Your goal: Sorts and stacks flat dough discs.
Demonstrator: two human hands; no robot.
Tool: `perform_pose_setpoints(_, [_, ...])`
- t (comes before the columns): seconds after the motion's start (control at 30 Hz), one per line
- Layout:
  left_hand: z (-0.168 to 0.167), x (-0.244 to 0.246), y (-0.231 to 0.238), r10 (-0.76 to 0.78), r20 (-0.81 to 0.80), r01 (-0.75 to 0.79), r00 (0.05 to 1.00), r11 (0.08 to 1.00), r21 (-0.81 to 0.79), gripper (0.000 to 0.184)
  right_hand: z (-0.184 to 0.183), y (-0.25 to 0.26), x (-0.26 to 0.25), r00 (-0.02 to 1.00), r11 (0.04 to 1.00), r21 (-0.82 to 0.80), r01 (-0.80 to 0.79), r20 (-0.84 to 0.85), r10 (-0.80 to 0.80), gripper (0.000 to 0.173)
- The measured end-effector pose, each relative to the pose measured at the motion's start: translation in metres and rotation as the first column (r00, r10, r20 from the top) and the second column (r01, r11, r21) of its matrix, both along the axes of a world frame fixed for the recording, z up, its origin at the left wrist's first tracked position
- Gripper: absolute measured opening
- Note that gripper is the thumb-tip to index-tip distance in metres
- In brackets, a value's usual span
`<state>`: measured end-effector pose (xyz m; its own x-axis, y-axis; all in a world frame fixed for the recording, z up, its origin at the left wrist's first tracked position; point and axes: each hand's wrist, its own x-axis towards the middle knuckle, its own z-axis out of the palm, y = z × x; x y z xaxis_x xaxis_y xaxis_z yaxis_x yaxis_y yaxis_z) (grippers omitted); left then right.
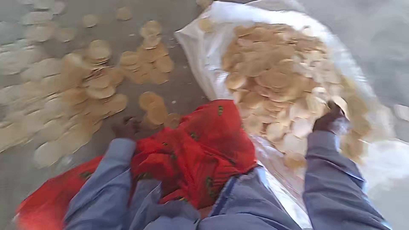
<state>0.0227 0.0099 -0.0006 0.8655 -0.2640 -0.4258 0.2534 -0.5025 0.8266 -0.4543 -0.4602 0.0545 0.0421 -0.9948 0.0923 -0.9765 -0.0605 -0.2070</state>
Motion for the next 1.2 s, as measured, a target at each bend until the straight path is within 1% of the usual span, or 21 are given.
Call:
perform_pose_setpoints(0.07, [-0.009, 0.001, 0.000, -0.015, 0.013, 0.015, 1.000, 0.999, 0.038, 0.033, -0.058, -0.016, -0.023, 0.976, 0.945, 0.248, -0.214, 0.009, 0.218, 0.065])
perform_pose_setpoints(0.13, [-0.021, 0.001, 0.000, -0.064, 0.054, 0.058, 0.996, 0.991, 0.122, 0.029, -0.083, -0.017, -0.022, 0.965, 0.930, 0.274, -0.246, -0.023, 0.262, 0.077])
perform_pose_setpoints(0.17, [-0.024, 0.001, 0.001, -0.115, 0.072, 0.100, 0.991, 0.976, 0.193, 0.029, -0.074, -0.005, -0.010, 0.955, 0.940, 0.209, -0.271, -0.064, 0.289, 0.074])
perform_pose_setpoints(0.2, [-0.024, 0.001, 0.001, -0.172, 0.087, 0.143, 0.981, 0.953, 0.269, 0.029, -0.046, 0.018, 0.019, 0.951, 0.949, 0.206, -0.239, -0.148, 0.272, 0.069])
perform_pose_setpoints(0.23, [-0.022, -0.001, -0.002, -0.221, 0.107, 0.174, 0.969, 0.925, 0.337, 0.029, 0.003, 0.045, 0.080, 0.977, 0.915, 0.401, 0.053, -0.211, 0.036, 0.066])
perform_pose_setpoints(0.27, [-0.021, -0.003, -0.005, -0.258, 0.135, 0.189, 0.957, 0.903, 0.386, 0.030, 0.031, 0.060, 0.116, 0.994, 0.891, 0.450, 0.056, -0.108, -0.008, 0.064])
perform_pose_setpoints(0.3, [-0.021, -0.003, -0.009, -0.289, 0.155, 0.202, 0.945, 0.884, 0.422, 0.032, 0.038, 0.068, 0.135, 0.992, 0.906, 0.404, -0.126, 0.069, 0.107, 0.062])
perform_pose_setpoints(0.33, [-0.024, -0.002, -0.012, -0.318, 0.172, 0.213, 0.932, 0.869, 0.447, 0.038, 0.025, 0.068, 0.150, 0.925, 0.888, 0.277, -0.366, 0.207, 0.317, 0.057])
perform_pose_setpoints(0.4, [-0.031, 0.002, -0.018, -0.370, 0.178, 0.237, 0.912, 0.828, 0.508, 0.058, 0.004, 0.092, 0.212, 0.721, 0.713, 0.172, -0.680, 0.338, 0.605, 0.050])
perform_pose_setpoints(0.47, [-0.039, 0.007, -0.025, -0.410, 0.182, 0.243, 0.894, 0.783, 0.573, 0.076, -0.001, 0.148, 0.285, 0.521, 0.443, 0.285, -0.850, 0.344, 0.781, 0.049])
perform_pose_setpoints(0.5, [-0.041, 0.008, -0.029, -0.428, 0.185, 0.243, 0.885, 0.762, 0.601, 0.082, -0.008, 0.175, 0.316, 0.419, 0.304, 0.360, -0.882, 0.304, 0.856, 0.051])
perform_pose_setpoints(0.53, [-0.042, 0.008, -0.034, -0.446, 0.176, 0.248, 0.877, 0.736, 0.629, 0.085, -0.015, 0.200, 0.343, 0.341, 0.206, 0.425, -0.881, 0.270, 0.901, 0.053])
perform_pose_setpoints(0.57, [-0.042, 0.008, -0.037, -0.466, 0.168, 0.255, 0.869, 0.711, 0.655, 0.087, -0.026, 0.221, 0.365, 0.278, 0.153, 0.464, -0.872, 0.215, 0.936, 0.058])
perform_pose_setpoints(0.7, [-0.042, 0.009, -0.045, -0.514, 0.144, 0.304, 0.846, 0.686, 0.661, 0.084, -0.072, 0.268, 0.398, 0.157, 0.127, 0.526, -0.841, 0.012, 0.988, 0.071])
perform_pose_setpoints(0.77, [-0.039, 0.012, -0.050, -0.503, 0.120, 0.319, 0.856, 0.697, 0.643, 0.084, -0.076, 0.271, 0.399, 0.158, 0.133, 0.583, -0.802, -0.007, 0.987, 0.060])
perform_pose_setpoints(0.83, [-0.038, 0.015, -0.054, -0.473, 0.080, 0.330, 0.878, 0.716, 0.616, 0.083, -0.076, 0.263, 0.396, 0.171, 0.091, 0.617, -0.781, 0.072, 0.983, 0.033])
perform_pose_setpoints(0.9, [-0.037, 0.020, -0.054, -0.391, 0.035, 0.321, 0.920, 0.800, 0.508, 0.071, -0.077, 0.256, 0.397, 0.230, 0.053, 0.588, -0.807, 0.231, 0.945, 0.021])
perform_pose_setpoints(0.93, [-0.037, 0.024, -0.052, -0.306, 0.021, 0.268, 0.952, 0.864, 0.425, 0.060, -0.073, 0.255, 0.400, 0.277, 0.052, 0.558, -0.828, 0.326, 0.904, 0.017])
perform_pose_setpoints(1.0, [-0.030, 0.032, -0.050, -0.048, -0.056, 0.061, 0.997, 0.964, 0.260, 0.045, -0.061, 0.258, 0.413, 0.325, 0.067, 0.509, -0.858, 0.437, 0.839, 0.015])
perform_pose_setpoints(1.1, [-0.017, 0.035, -0.041, 0.277, -0.191, -0.251, 0.942, 0.956, 0.153, 0.044, -0.065, 0.260, 0.446, 0.319, 0.124, 0.408, -0.905, 0.454, 0.832, 0.034])
perform_pose_setpoints(1.2, [0.009, 0.015, -0.031, 0.323, -0.429, -0.295, 0.843, 0.946, 0.132, 0.059, -0.068, 0.254, 0.495, 0.289, 0.170, 0.337, -0.926, 0.345, 0.893, 0.064])
